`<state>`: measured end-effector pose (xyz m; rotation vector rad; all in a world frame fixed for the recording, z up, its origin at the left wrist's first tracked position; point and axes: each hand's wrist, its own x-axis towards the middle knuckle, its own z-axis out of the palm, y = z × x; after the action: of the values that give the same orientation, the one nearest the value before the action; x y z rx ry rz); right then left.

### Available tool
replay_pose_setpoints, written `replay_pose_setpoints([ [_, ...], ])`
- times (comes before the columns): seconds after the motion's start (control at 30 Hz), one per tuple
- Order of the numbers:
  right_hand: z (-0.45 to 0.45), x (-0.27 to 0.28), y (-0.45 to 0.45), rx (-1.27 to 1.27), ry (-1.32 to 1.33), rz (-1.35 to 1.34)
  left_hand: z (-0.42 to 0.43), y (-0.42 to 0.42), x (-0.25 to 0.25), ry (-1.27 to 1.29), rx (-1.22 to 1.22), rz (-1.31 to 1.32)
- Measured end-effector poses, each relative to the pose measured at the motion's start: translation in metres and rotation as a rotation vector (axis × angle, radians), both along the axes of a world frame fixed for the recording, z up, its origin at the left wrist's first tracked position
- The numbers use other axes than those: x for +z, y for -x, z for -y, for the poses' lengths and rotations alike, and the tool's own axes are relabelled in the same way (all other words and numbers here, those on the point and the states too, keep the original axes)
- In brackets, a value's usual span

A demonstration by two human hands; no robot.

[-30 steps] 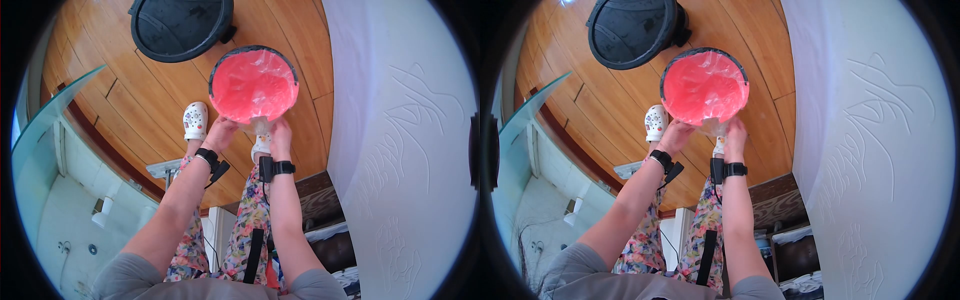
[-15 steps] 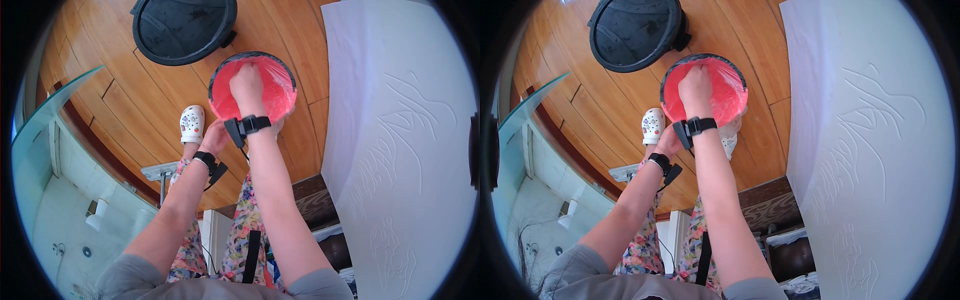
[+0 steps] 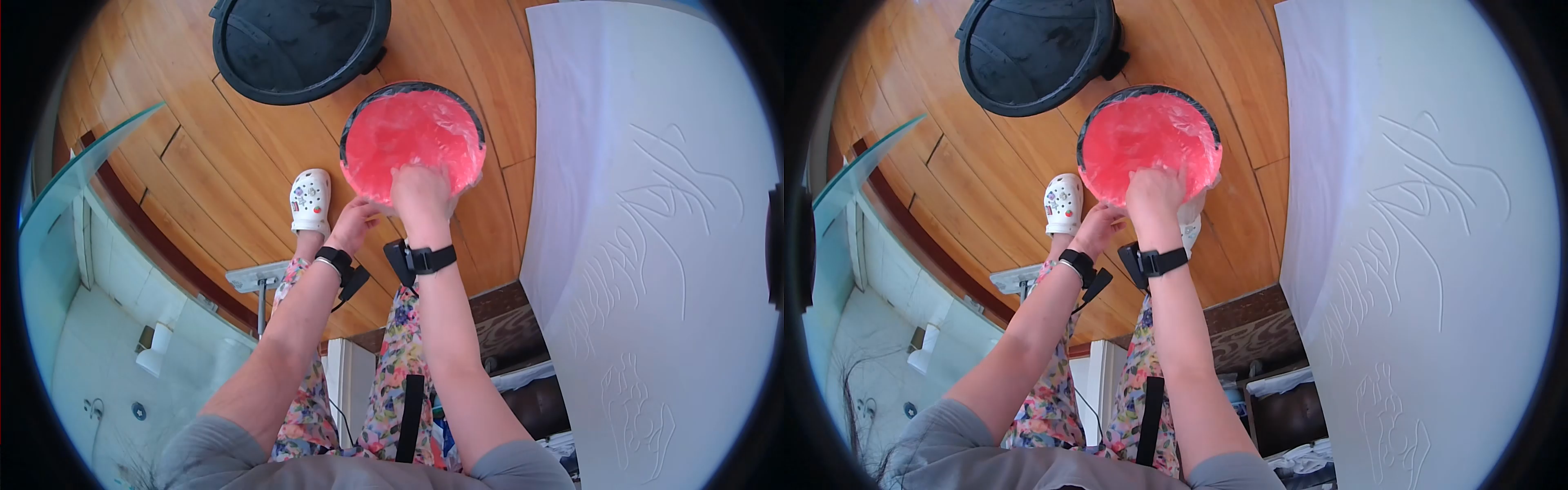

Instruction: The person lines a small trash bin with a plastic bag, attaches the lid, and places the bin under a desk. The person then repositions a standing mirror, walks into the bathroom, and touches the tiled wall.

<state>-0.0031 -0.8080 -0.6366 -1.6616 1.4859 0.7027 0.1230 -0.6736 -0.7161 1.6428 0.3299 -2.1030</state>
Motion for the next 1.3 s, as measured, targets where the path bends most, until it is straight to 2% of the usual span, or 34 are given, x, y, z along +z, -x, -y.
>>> replay_pose_setpoints([
  [0.07, -0.014, 0.002, 0.004, -0.157, 0.542, 0.166, 0.001, 0.003, 0.0, 0.01, -0.005, -0.024],
  [0.1, -0.017, 0.012, 0.009, -0.164, 0.539, 0.166, 0.002, 0.004, 0.001, 0.025, -0.012, -0.051],
  [0.17, -0.022, 0.034, 0.026, -0.51, 0.618, 0.357, 0.005, 0.006, 0.004, 0.034, -0.036, -0.039],
  [0.2, -0.028, 0.036, 0.035, -0.514, 0.618, 0.354, 0.008, 0.009, 0.006, 0.045, -0.055, -0.03],
  [0.27, -0.047, 0.028, 0.05, -0.772, 0.878, 0.198, 0.018, 0.014, 0.014, 0.028, -0.066, -0.042],
  [0.3, -0.062, 0.013, 0.055, -0.775, 0.879, 0.195, 0.023, 0.017, 0.016, 0.013, -0.074, -0.051],
  [0.37, -0.086, -0.012, 0.06, -1.283, 0.492, 0.58, 0.028, 0.022, 0.012, 0.042, -0.094, -0.074],
  [0.4, -0.092, -0.018, 0.057, -1.267, 0.331, 0.656, 0.03, 0.024, 0.011, 0.068, -0.111, -0.098],
  [0.43, -0.097, -0.026, 0.052, -1.276, 0.329, 0.655, 0.031, 0.026, 0.01, 0.064, -0.119, -0.096],
  [0.5, -0.108, -0.046, 0.043, -1.037, 0.245, 0.694, 0.035, 0.031, 0.008, 0.097, 0.0, -0.219],
  [0.63, -0.109, -0.071, 0.031, -1.09, 0.182, 0.765, 0.039, 0.03, 0.001, 0.14, -0.047, -0.225],
  [0.7, -0.101, -0.054, 0.024, -1.547, 0.414, 0.745, 0.043, 0.028, 0.006, 0.205, -0.073, -0.226],
  [0.73, -0.105, -0.053, 0.026, -1.555, 0.415, 0.746, 0.045, 0.028, 0.008, 0.204, -0.081, -0.225],
  [0.8, -0.119, -0.053, 0.035, -1.462, 0.605, 0.483, 0.048, 0.028, 0.013, 0.135, -0.047, -0.205],
  [0.83, -0.127, -0.052, 0.041, -1.467, 0.607, 0.481, 0.049, 0.029, 0.015, 0.134, -0.053, -0.206],
  [0.9, -0.133, -0.042, 0.05, -0.966, 0.749, 0.025, 0.049, 0.031, 0.014, 0.121, -0.016, -0.237],
  [0.93, -0.133, -0.041, 0.05, -0.969, 0.748, 0.022, 0.047, 0.031, 0.01, 0.119, -0.02, -0.239],
  [1.0, -0.134, -0.041, 0.048, -0.867, 0.62, 0.239, 0.037, 0.028, -0.004, 0.089, 0.049, -0.373],
  [1.03, -0.134, -0.043, 0.044, -0.872, 0.618, 0.238, 0.03, 0.028, -0.01, 0.086, 0.044, -0.372],
  [1.1, -0.128, -0.052, 0.038, -0.785, 0.41, 0.526, 0.028, 0.031, -0.007, 0.071, 0.061, -0.178],
  [1.23, -0.119, -0.088, 0.03, -0.901, 0.414, 0.593, 0.038, 0.027, 0.001, 0.09, -0.015, -0.153],
  [1.3, -0.108, -0.093, 0.023, -1.04, 0.36, 0.477, 0.038, 0.023, -0.007, 0.109, -0.026, -0.192],
])
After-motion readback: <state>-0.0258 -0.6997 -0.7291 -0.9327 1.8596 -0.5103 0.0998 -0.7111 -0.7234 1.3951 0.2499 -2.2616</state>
